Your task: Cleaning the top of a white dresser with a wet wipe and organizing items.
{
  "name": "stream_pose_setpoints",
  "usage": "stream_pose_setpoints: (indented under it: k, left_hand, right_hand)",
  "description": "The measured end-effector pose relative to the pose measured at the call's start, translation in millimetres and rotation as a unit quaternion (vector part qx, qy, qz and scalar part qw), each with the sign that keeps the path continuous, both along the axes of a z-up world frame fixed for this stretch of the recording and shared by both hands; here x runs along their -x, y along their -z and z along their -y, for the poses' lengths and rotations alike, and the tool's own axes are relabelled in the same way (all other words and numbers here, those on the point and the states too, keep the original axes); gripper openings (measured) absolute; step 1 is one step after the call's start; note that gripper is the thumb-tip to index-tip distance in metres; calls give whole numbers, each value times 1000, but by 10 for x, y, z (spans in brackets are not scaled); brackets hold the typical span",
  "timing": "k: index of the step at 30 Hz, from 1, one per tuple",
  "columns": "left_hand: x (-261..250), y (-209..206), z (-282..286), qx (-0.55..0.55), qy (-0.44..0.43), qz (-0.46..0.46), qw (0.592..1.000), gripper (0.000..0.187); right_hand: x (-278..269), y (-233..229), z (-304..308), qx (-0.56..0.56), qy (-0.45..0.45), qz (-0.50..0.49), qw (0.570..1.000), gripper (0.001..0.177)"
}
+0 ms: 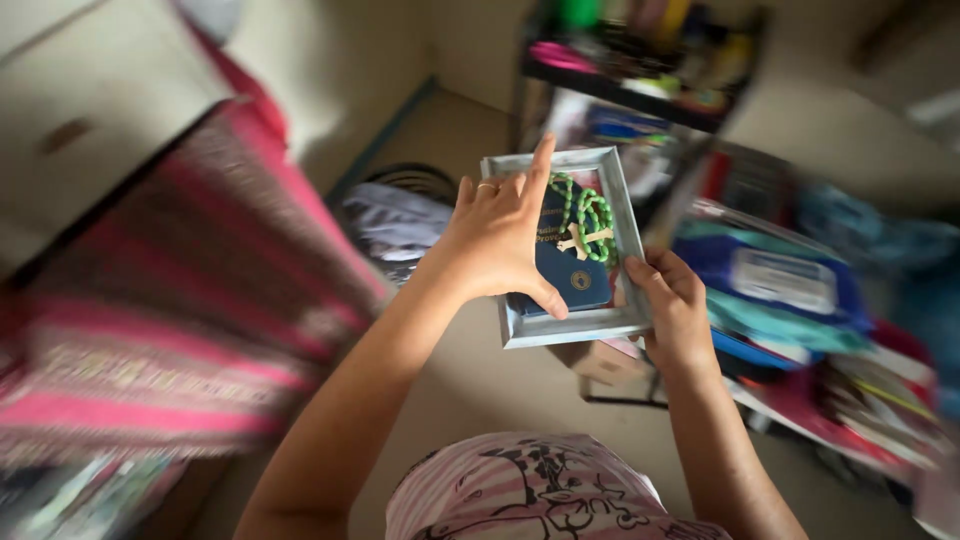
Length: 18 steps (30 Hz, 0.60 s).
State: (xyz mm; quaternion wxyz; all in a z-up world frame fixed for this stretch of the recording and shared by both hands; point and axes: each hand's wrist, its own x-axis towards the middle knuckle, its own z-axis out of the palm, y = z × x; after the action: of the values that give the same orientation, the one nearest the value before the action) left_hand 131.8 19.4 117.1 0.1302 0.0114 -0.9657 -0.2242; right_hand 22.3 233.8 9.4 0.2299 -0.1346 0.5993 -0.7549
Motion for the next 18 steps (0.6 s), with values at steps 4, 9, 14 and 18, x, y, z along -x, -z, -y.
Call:
stream_pose_setpoints:
  k: [4, 9, 14, 18]
  left_hand:
    - [-514, -5, 436, 24, -121, 95, 988, 173]
    - [-1035, -45, 911, 61, -222, 76, 970, 171]
    - [-1486, -159, 1414, -4, -327, 85, 941, 140]
    - [-1770, 82, 2131, -72, -404, -28, 912, 118]
  right_hand:
    - [-274, 47, 658, 12, -78, -16, 997, 25]
    - [-488, 73, 1401, -25, -173, -20, 984, 29]
    - [-544, 125, 2238, -18, -262, 38, 964, 28]
    - [-631, 45, 2967, -16, -313, 35, 949, 26]
